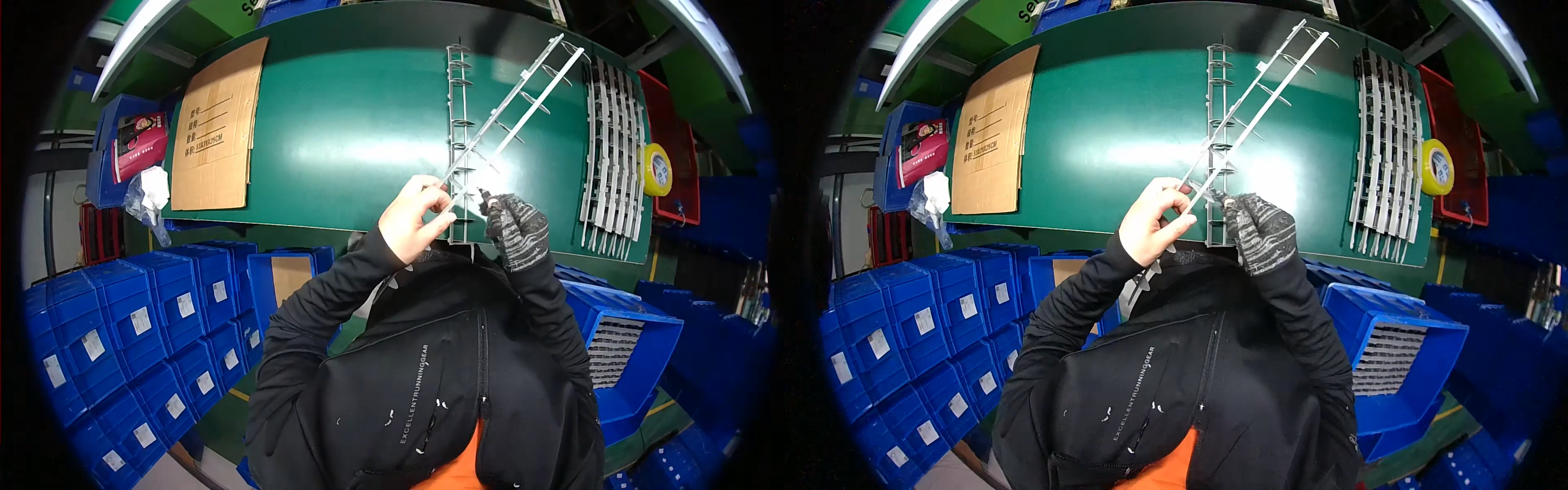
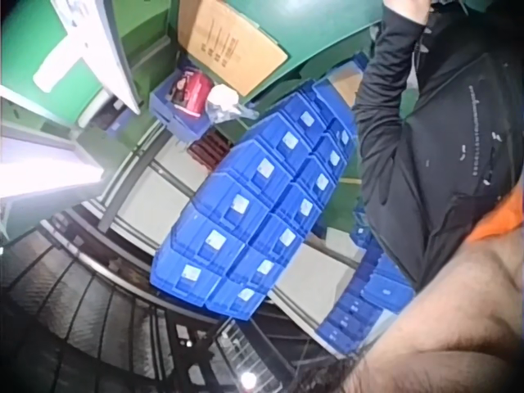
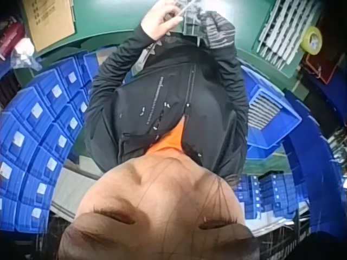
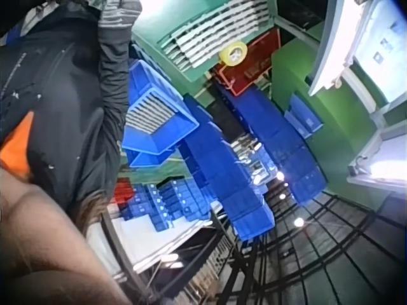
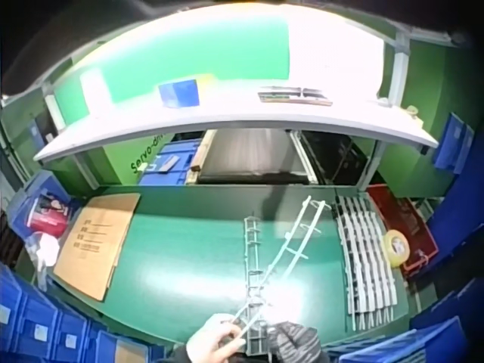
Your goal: The person retrieves plastic pieces from a machine, trims excess material from the parts using a small blade, aligns and connects the plastic pieces together, and stacks them on the workbench.
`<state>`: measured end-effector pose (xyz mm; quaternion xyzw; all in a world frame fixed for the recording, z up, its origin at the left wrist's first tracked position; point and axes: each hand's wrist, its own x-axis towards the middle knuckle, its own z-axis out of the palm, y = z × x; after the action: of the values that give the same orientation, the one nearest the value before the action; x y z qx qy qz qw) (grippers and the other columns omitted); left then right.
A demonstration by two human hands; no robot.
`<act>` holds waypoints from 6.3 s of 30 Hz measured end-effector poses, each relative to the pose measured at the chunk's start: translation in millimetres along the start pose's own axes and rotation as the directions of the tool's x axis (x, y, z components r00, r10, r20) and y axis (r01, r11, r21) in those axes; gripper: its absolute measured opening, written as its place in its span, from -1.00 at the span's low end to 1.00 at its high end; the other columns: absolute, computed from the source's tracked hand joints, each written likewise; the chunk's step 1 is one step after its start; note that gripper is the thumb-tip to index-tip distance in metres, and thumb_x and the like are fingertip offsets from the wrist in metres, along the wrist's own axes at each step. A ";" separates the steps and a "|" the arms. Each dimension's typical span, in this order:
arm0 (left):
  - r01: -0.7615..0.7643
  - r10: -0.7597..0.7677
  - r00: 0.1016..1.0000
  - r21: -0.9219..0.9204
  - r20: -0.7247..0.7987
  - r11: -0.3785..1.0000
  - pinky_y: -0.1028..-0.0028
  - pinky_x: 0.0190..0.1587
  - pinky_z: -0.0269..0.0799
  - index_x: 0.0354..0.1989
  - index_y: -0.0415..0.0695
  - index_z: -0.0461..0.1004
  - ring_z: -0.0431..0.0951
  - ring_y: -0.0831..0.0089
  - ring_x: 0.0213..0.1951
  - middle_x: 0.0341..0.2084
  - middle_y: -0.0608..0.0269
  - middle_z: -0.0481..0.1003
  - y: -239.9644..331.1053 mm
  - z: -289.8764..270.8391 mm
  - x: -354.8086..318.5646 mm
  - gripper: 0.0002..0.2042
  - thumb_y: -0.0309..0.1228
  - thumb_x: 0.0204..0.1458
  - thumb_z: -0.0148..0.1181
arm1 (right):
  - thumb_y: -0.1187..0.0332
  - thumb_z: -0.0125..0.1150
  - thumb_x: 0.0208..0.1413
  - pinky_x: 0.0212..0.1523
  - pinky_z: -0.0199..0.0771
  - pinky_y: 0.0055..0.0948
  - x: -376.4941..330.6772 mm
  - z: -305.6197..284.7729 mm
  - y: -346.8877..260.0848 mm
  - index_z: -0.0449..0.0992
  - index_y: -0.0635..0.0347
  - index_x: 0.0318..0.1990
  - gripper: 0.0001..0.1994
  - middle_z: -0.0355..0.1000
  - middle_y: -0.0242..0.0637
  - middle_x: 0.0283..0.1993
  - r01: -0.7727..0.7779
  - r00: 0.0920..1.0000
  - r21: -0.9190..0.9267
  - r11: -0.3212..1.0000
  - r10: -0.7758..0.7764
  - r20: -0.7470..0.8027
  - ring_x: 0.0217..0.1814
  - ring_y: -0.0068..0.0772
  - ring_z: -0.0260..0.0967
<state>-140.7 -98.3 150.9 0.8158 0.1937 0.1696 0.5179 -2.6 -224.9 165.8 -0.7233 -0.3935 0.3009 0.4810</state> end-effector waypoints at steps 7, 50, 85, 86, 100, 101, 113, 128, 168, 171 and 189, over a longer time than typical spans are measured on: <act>-0.062 0.070 0.997 0.185 -0.036 0.981 0.41 -0.18 0.24 -0.46 -0.20 0.32 0.33 0.20 -0.29 -0.31 0.07 0.26 7.6 14.2 5.4 -0.86 -0.48 -0.21 0.13 | 0.45 0.09 -0.10 -0.45 0.31 -0.55 13.7 15.7 2.0 0.40 0.32 -0.28 -0.80 0.38 -0.24 -0.51 -0.021 0.986 0.109 0.994 0.039 -0.164 -0.51 -0.55 0.30; 0.053 -0.113 0.960 -0.228 -0.255 0.972 0.61 -0.36 0.23 -0.54 -0.27 0.33 0.31 0.58 -0.45 -0.55 0.28 0.34 -38.9 3.5 -7.2 -0.87 -0.46 -0.03 -0.03 | 0.20 -0.05 0.04 -0.75 0.13 -0.72 14.8 -0.8 8.4 0.37 0.26 -0.48 -0.72 0.29 -0.36 -0.63 -0.420 0.887 0.792 0.444 0.016 0.461 -0.71 -0.71 0.15; 0.298 -0.435 0.897 -0.836 0.080 0.461 0.52 -0.75 0.36 -0.03 -0.29 0.19 0.39 0.41 -0.76 -0.70 0.09 0.36 -50.3 -44.0 -33.0 -0.44 0.01 0.05 -0.32 | 0.40 -0.06 -0.01 -0.47 0.29 -0.30 27.6 67.5 -28.3 0.41 0.30 -0.34 -0.83 0.34 -0.10 -0.51 0.331 0.918 -0.420 0.845 -0.185 0.351 -0.48 -0.14 0.31; 0.289 -0.430 0.900 -0.840 0.075 0.460 0.52 -0.74 0.36 -0.02 -0.29 0.17 0.39 0.41 -0.77 -0.70 0.08 0.36 -50.8 -44.5 -33.1 -0.42 0.03 0.04 -0.34 | 0.39 -0.07 -0.01 -0.47 0.28 -0.30 28.3 67.7 -27.1 0.42 0.30 -0.35 -0.82 0.33 -0.08 -0.51 0.246 0.939 -0.332 0.911 -0.140 0.313 -0.48 -0.12 0.30; 0.317 -0.452 0.884 -0.862 0.117 0.396 0.50 -0.72 0.36 0.03 -0.28 0.11 0.38 0.38 -0.78 -0.72 0.03 0.36 -71.7 -50.0 -25.6 -0.39 0.05 0.04 -0.39 | 0.34 -0.06 -0.02 -0.41 0.27 -0.24 49.5 84.6 -18.3 0.39 0.28 -0.44 -0.82 0.33 -0.05 -0.49 0.263 0.945 -0.451 0.853 -0.133 0.298 -0.43 -0.08 0.29; 0.331 -0.465 0.878 -0.851 0.118 0.409 0.50 -0.73 0.35 0.02 -0.29 0.11 0.37 0.38 -0.79 -0.72 0.03 0.36 -72.8 -51.7 -25.5 -0.39 0.05 0.04 -0.39 | 0.34 -0.06 -0.02 -0.41 0.27 -0.24 48.9 84.9 -16.0 0.39 0.28 -0.44 -0.82 0.33 -0.05 -0.49 0.255 0.947 -0.450 0.856 -0.128 0.294 -0.43 -0.08 0.29; 0.297 -0.537 0.841 -0.881 0.059 0.369 0.49 -0.75 0.33 0.00 -0.30 0.12 0.36 0.36 -0.81 -0.73 0.00 0.37 -94.8 -57.3 -16.2 -0.44 -0.01 0.07 -0.37 | 0.28 0.07 -0.08 -0.37 0.31 -0.32 83.5 69.6 4.2 0.39 0.24 -0.30 -0.76 0.33 -0.12 -0.43 -0.012 0.998 -0.544 0.839 -0.023 -0.058 -0.42 -0.15 0.31; 0.589 -0.602 0.782 -0.513 0.164 0.625 0.53 -0.43 0.42 0.03 -0.27 0.10 0.49 0.45 -0.51 -0.44 0.03 0.44 -143.7 -41.3 25.1 -0.66 -0.48 0.05 -0.25 | 0.28 0.01 -0.17 -0.26 0.29 -0.26 98.5 52.2 71.5 0.41 0.22 -0.42 -0.80 0.30 -0.12 -0.37 -0.011 1.000 -0.792 0.610 -0.009 -0.021 -0.25 -0.15 0.23; 0.202 -0.229 0.958 -0.164 -0.172 0.966 0.69 -0.64 0.24 -0.52 -0.26 0.45 0.37 0.69 -0.66 -0.71 0.34 0.40 65.8 -114.1 66.5 -0.81 -0.35 -0.10 0.11 | 0.29 -0.07 0.04 -0.51 0.23 -0.50 31.0 26.1 -13.2 0.37 0.26 -0.47 -0.78 0.29 -0.24 -0.54 0.289 0.953 -0.078 0.954 -0.294 -0.070 -0.57 -0.41 0.23; 0.315 -0.337 0.942 -0.364 0.003 0.877 0.68 -0.64 0.31 -0.49 -0.29 0.43 0.39 0.64 -0.70 -0.68 0.29 0.41 36.7 -80.2 46.6 -0.82 -0.39 -0.06 0.07 | 0.41 0.06 -0.07 -0.48 0.22 -0.44 24.5 28.4 -28.6 0.37 0.29 -0.45 -0.89 0.28 -0.15 -0.54 0.263 0.958 -0.039 0.964 -0.266 -0.105 -0.54 -0.27 0.24; 0.497 -0.371 0.866 -0.496 0.335 0.713 0.67 -0.60 0.31 -0.40 -0.30 0.43 0.37 0.64 -0.67 -0.67 0.34 0.36 18.0 -48.2 52.5 -0.77 -0.34 -0.05 0.02 | 0.31 0.07 -0.06 -0.50 0.27 -0.34 22.3 19.9 -18.9 0.41 0.28 -0.46 -0.81 0.32 -0.10 -0.56 0.060 0.997 0.000 0.998 -0.059 0.055 -0.53 -0.15 0.30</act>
<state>-115.6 -41.9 190.9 0.5685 0.2653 0.0049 0.7787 -12.7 -192.3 175.1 -0.7031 -0.4281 0.3059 0.4783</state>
